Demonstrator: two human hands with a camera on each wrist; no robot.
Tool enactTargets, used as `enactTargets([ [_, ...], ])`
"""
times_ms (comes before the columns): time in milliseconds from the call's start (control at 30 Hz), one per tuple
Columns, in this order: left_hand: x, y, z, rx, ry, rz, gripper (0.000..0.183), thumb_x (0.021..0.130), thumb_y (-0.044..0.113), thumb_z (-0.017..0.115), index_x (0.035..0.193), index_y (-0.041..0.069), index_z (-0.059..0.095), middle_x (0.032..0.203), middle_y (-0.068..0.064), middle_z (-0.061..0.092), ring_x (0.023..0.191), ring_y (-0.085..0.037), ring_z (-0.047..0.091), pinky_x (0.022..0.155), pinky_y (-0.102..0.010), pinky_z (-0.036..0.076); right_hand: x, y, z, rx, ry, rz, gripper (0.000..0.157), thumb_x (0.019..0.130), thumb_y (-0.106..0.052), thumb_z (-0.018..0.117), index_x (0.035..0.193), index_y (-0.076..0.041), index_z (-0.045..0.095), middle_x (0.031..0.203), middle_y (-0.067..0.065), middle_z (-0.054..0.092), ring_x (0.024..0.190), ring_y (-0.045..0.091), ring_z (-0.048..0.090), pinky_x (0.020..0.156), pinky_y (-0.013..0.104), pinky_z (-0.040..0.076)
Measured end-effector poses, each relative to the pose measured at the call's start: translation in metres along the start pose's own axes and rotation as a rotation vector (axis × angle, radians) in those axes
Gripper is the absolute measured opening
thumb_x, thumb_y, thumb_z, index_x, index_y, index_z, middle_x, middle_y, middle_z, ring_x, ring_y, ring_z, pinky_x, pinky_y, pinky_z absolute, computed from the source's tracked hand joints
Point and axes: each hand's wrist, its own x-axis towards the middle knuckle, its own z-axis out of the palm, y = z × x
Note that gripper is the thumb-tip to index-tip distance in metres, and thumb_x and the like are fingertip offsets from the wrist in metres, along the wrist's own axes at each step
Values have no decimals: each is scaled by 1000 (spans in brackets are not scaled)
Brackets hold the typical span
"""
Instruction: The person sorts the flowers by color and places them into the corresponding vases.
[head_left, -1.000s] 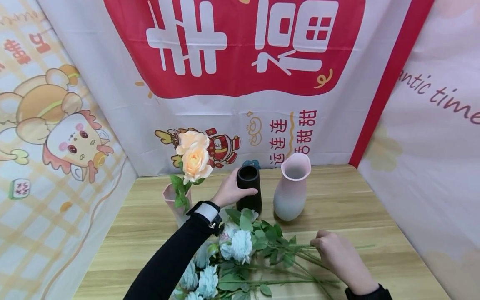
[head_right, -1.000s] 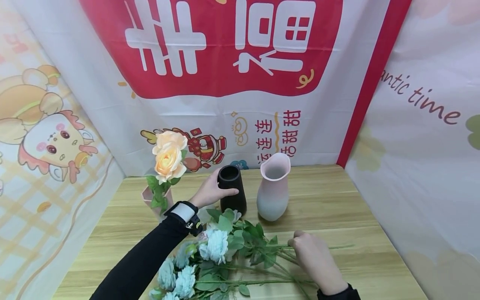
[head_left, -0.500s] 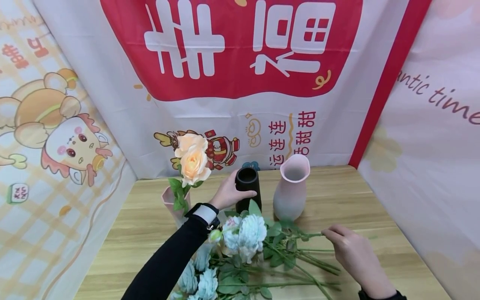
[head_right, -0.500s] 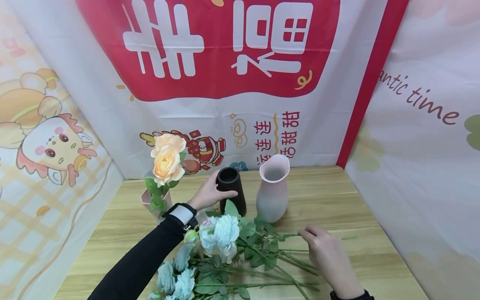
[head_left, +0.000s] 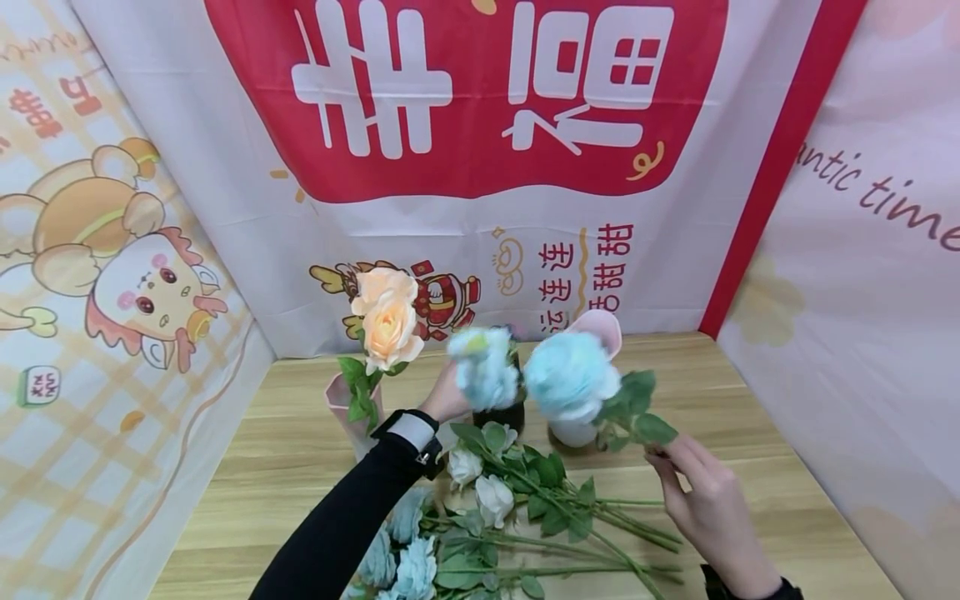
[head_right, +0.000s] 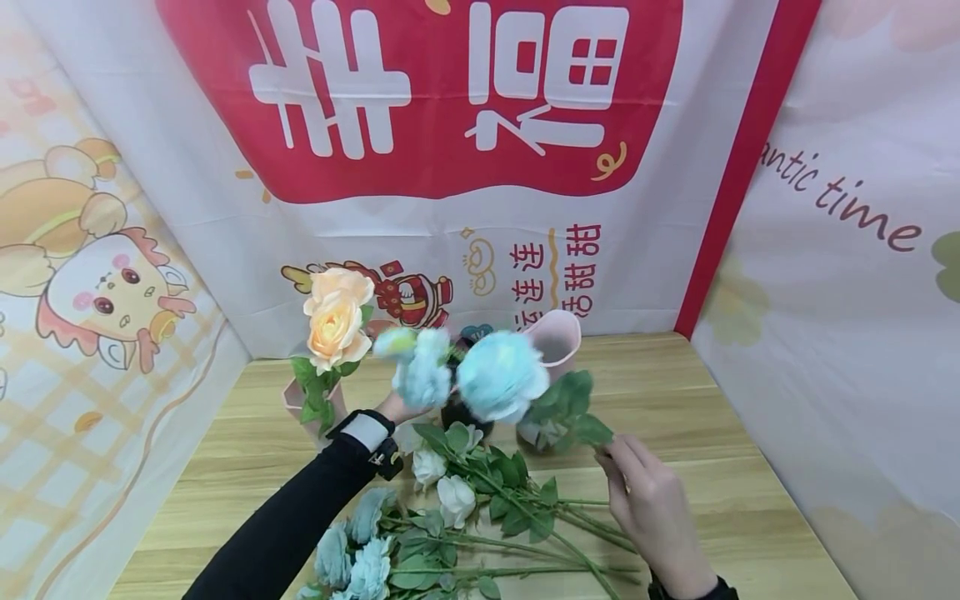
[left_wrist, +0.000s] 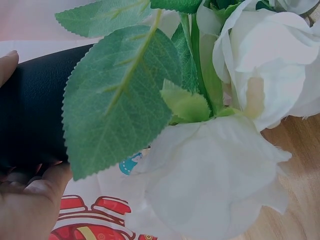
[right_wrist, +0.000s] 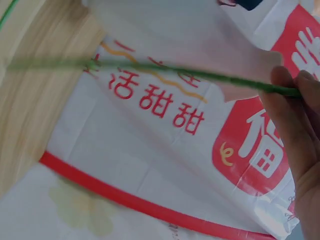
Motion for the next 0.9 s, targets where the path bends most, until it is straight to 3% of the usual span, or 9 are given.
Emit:
enactTargets([
  [100,-6,78,23,460,146,-139,80,77,24,85,144,5,45,130,-13,58,115,-29,56,94,-48,44,5,-5,1,83,6,62,37,102,-34,55,90,-2,69,85,3,65,69,17,66,59,17,52],
  [133,-9,104,30,414,160,-201,83,76,26,86,146,9,44,133,-12,56,118,-30,54,97,-50,42,6,-6,1,107,11,83,36,101,-34,57,92,-1,70,86,5,66,70,18,67,59,16,52],
  [233,-16,139,41,421,159,-198,81,82,31,82,147,7,41,135,-15,54,120,-32,52,99,-50,40,9,-12,3,169,36,151,13,91,-12,73,97,0,71,87,7,68,71,18,68,59,17,53],
  [267,-16,139,40,416,156,-194,83,81,33,82,148,8,40,135,-14,54,120,-31,53,98,-49,41,10,-13,3,182,45,176,14,86,-2,76,98,0,71,88,8,68,70,17,68,59,16,52],
  [367,-15,131,38,454,159,-188,84,79,42,82,147,12,42,132,-8,57,116,-25,55,95,-44,44,18,-22,4,254,58,238,43,68,24,76,104,2,69,91,11,68,71,18,70,63,19,54],
  [433,-13,125,37,452,166,-222,86,76,43,85,146,16,43,132,-4,57,116,-21,55,96,-43,44,24,-31,3,313,47,287,45,69,29,72,107,5,66,92,14,68,72,20,70,65,23,55],
  [533,-13,125,37,448,168,-260,88,73,44,86,146,19,44,132,-1,57,116,-18,55,97,-41,43,29,-37,4,432,43,360,40,76,29,65,110,8,61,95,17,66,76,22,70,67,28,55],
  [700,-13,128,36,458,171,-260,89,73,45,86,146,18,44,132,-1,57,116,-19,55,97,-42,42,27,-27,11,681,164,440,25,85,27,57,108,16,60,89,26,66,77,22,71,68,29,56],
  [900,-13,131,36,462,179,-264,88,73,43,87,146,19,44,133,-2,56,117,-20,54,97,-42,43,32,-29,7,701,209,664,19,89,13,65,108,13,66,91,24,69,76,28,70,68,33,56],
])
